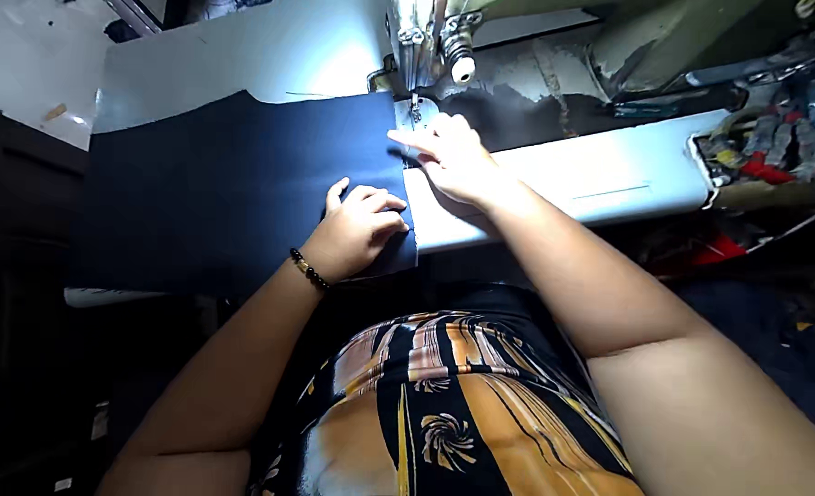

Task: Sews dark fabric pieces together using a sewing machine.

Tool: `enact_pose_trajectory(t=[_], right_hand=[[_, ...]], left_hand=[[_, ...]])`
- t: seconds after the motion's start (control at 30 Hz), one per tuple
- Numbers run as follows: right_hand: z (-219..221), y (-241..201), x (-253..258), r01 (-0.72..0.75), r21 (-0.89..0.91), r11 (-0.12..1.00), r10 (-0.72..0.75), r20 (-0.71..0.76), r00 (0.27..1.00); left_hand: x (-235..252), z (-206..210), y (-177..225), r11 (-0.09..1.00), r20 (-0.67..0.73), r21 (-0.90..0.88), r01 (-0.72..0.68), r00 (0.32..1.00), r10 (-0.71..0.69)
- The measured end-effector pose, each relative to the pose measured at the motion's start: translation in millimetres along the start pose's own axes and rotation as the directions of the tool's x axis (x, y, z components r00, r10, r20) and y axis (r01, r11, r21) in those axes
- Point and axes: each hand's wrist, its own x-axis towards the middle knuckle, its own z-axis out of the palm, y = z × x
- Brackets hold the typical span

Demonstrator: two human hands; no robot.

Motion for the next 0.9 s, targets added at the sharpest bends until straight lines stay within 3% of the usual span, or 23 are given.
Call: enact_pose_trajectory(t=[0.17, 0.6, 0.7, 0.9], right_hand=[[8.2, -12.3, 8.0, -0.115, -0.212, 0.97, 0.127, 0.043, 0.991], [8.6, -10.4, 7.3, -0.148, -0.159, 0.976, 0.148, -0.014, 0.989], [9.1, -10.4, 7.3, -0.144, -0.156, 0.977, 0.142, -0.024, 0.99], [7.6, -8.0, 5.0, -0.099, -0.132, 0.986, 0.098, -0.012, 0.995]], left_hand=[[9.2, -6.8, -2.1, 0.99, 0.068, -0.04, 0.135, 0.989, -0.133], [12.2, -3.2, -15.2, 0.972, 0.157, -0.187, 0.144, 0.981, -0.115], [9.3, 2.0, -20.9, 0.95, 0.132, -0.278, 0.139, 0.986, -0.106], [8.9, 2.9, -20.9, 0.947, 0.135, -0.289, 0.143, 0.985, -0.107]])
